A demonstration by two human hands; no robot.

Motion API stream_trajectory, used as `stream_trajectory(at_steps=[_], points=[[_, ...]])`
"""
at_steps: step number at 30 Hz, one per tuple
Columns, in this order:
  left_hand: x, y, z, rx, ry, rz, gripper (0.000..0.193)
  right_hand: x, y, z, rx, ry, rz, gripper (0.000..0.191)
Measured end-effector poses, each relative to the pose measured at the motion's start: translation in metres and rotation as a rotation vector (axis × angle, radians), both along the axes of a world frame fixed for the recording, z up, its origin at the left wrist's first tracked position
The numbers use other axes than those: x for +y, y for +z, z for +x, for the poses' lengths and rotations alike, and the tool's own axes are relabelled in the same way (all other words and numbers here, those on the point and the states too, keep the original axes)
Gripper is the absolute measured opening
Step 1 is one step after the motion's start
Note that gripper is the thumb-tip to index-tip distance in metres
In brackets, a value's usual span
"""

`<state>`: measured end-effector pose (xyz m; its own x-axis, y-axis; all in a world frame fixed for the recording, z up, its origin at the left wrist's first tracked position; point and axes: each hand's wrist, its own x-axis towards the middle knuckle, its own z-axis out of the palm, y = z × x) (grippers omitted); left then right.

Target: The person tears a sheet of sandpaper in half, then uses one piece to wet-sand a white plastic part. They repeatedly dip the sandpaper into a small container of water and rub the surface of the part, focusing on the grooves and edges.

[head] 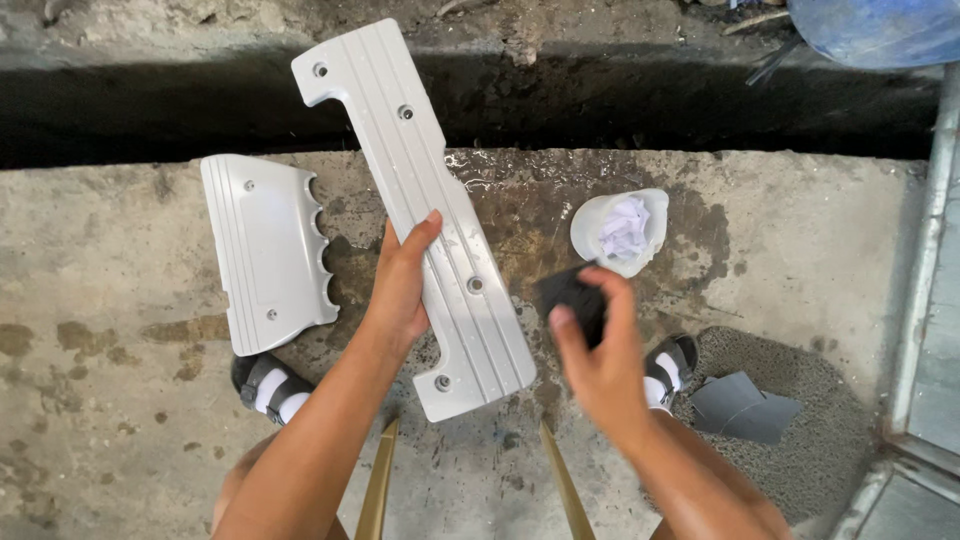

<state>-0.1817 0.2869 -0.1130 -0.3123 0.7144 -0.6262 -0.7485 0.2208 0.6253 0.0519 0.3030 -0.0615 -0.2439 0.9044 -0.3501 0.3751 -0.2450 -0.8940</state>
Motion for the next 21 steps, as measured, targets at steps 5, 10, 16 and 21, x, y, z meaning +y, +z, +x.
stream_trajectory(at_steps=[5,10,16,21], points=[[0.001,0.0,-0.005,-0.018,0.036,0.114,0.052,-0.047,-0.021,0.006,-0.199,0.208,0.289,0.043],[0.001,0.0,0.004,0.005,0.014,0.086,0.051,-0.029,-0.026,-0.004,-0.257,0.181,0.283,0.044],[-0.008,0.003,0.047,0.031,-0.13,0.073,0.052,0.004,-0.031,-0.018,-0.232,0.095,0.49,0.042],[-0.003,-0.003,0.03,0.006,-0.042,0.055,0.051,-0.014,-0.021,-0.019,-0.292,0.153,0.255,0.047]])
